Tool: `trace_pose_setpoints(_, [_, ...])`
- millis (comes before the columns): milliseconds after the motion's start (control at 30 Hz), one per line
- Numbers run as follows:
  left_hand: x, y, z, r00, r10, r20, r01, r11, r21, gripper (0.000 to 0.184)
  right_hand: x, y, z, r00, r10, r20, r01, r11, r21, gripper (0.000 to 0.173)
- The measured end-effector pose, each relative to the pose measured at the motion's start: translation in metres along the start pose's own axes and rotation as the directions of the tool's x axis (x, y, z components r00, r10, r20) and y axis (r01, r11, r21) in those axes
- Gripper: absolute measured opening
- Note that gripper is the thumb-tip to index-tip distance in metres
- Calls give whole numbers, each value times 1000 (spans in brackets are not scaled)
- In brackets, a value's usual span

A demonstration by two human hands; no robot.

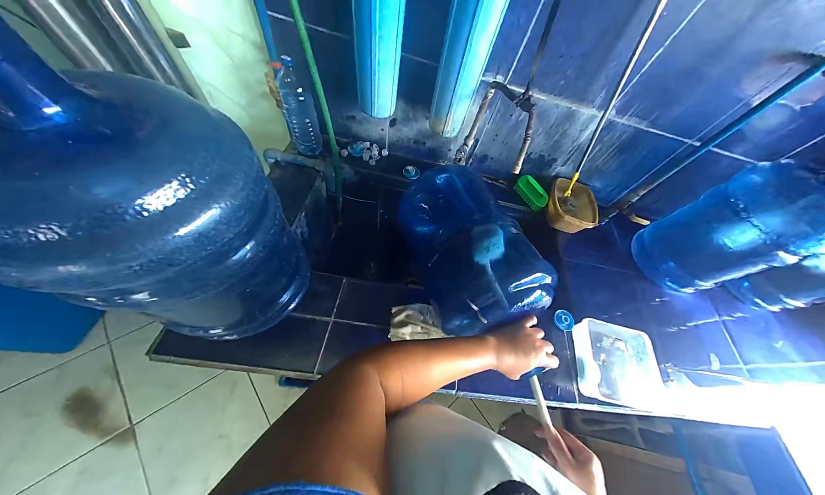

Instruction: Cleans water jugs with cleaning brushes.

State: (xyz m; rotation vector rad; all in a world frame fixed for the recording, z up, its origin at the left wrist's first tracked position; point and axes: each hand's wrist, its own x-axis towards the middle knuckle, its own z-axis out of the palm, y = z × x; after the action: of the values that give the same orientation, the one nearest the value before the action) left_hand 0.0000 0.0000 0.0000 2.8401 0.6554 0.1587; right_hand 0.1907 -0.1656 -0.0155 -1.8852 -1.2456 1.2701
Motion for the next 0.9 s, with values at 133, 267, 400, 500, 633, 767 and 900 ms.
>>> trace_pose_setpoints(133, [-6,18,10,1000,11,21,-11,1000,-4,37,44,2,26,869,-491,-68,409,788,-461,26])
trace_pose_setpoints(267, [-10,23,10,999,-30,-18,30,999,-35,26,62,-8,20,774,-633,1,449,549,-705,22])
trace_pose_setpoints(400, [-17,24,14,990,-96,-104,91,994,-54,25,63,-33,29,990,-138,-13,138,990,-43,22])
trace_pose_setpoints(500, [-18,22,15,992,-91,-89,86,994,-62,33,60,-29,27,989,-146,17,146,989,30,26])
trace_pose_setpoints(633, [17,28,-33,931,-149,332,148,989,29,26,67,-24,11,817,-573,62,463,588,-664,28])
trace_pose_setpoints(767, [35,50,-111,698,-268,664,285,955,86,29,60,-38,8,967,-254,5,247,936,-252,24])
trace_pose_setpoints(900, [31,13,-27,960,-135,244,133,991,25,36,55,-29,8,997,-60,57,52,990,134,26])
